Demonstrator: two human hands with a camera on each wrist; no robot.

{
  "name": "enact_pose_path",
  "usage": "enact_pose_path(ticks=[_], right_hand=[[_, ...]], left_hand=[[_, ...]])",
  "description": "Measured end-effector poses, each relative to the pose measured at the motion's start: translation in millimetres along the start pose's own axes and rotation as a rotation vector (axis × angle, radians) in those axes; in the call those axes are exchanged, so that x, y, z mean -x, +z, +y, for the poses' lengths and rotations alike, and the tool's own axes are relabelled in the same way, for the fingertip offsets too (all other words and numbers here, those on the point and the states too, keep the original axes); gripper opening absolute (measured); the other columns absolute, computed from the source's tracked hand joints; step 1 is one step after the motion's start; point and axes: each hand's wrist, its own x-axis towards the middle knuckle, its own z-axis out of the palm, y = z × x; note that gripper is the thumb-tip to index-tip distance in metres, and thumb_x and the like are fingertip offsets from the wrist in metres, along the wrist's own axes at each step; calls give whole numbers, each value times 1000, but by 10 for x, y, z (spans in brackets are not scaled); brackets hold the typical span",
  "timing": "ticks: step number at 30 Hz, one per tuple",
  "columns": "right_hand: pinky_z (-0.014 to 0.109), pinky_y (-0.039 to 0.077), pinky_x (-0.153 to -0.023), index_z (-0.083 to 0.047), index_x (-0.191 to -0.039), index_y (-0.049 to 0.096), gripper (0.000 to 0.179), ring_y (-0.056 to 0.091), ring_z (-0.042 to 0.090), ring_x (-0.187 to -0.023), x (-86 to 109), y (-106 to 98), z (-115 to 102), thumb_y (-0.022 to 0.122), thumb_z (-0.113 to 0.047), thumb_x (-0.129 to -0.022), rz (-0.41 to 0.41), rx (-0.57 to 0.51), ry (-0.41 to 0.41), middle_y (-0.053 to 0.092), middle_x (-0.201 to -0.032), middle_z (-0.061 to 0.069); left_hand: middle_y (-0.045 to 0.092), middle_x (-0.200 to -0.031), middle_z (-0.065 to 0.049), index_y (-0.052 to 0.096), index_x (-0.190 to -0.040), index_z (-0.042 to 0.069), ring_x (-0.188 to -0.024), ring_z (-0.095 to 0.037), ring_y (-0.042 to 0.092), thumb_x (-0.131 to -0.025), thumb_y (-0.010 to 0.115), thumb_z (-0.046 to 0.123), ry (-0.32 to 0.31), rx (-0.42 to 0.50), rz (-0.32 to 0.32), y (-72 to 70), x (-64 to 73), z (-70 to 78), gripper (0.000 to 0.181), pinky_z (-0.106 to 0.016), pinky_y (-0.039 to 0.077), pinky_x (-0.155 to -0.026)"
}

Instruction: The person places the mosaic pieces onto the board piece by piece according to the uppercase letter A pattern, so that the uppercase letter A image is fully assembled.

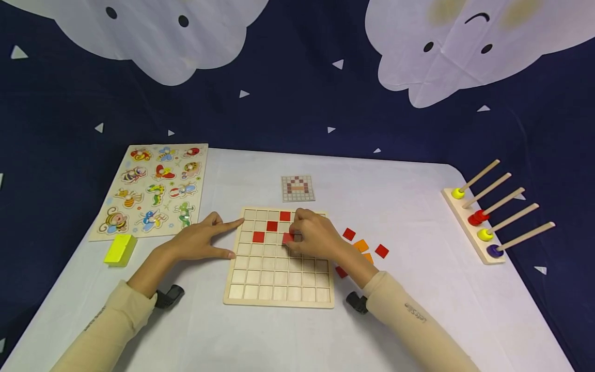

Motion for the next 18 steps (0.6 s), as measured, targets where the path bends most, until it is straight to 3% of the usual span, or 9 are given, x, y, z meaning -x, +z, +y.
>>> enact_pose_path(ticks=[7,18], right_hand=[[27,47,-69,-9,-92,77,23,50,10,-80,-69,68,-117,81,-28,-80,-20,-10,-32,53,-91,-3],[21,44,-65,-10,-90,78,22,49,8,-75,-162,162,-276,81,-31,-81,-39,-23,-75,53,-88,-4]], left_hand=[[42,-98,-3,43,-151,31,-64,-16,36,-77,79,56,-3,-4,-2,12,-3,-12,86,-29,32,-58],[42,-98,-3,42,-151,32,-65,-16,37,-76,79,57,-16,-7,-8,6,-7,-15,87,-30,32,-58]])
